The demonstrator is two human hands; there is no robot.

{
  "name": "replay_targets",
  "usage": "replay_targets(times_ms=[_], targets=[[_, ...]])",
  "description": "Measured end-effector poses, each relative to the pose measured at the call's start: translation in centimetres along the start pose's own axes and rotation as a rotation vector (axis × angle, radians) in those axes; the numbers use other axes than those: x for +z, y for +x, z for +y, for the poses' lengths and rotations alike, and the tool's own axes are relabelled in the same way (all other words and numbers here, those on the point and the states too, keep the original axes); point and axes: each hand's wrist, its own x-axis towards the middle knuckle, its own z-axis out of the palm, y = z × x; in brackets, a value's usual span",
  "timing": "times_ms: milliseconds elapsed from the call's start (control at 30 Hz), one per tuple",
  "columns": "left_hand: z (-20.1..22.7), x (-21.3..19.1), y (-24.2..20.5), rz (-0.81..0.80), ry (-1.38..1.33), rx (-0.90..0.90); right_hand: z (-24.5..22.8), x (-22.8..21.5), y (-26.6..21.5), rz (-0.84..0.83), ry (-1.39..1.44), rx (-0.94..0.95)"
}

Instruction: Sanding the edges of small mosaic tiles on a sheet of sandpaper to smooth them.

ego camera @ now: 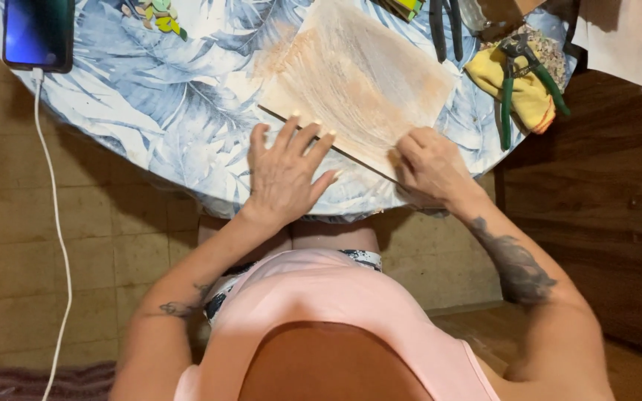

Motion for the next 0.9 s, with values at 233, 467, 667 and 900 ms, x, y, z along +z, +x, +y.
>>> replay_targets(times_ms=[233, 467, 667, 900], targets=[[-1.4, -0.6, -1.1, -0.195, 0.027, 0.015, -2.2, 2.1, 4.5, 0.022, -0.025, -0.105], [-1.5, -0.3, -1.3, -0.123, 0.285, 0.040, -0.5, 7.6, 17.7, -0.087, -0.097, -0.044], [-1.8, -0.3, -1.2, -0.204, 0.185, 0.014, -1.2, 3.7, 11.2, -0.189, -0.073, -0.278], [-1.6, -0.9, -1.0, -0.266, 0.088, 0.019, -0.4, 3.9, 7.0, -0.067, -0.156, -0.414]])
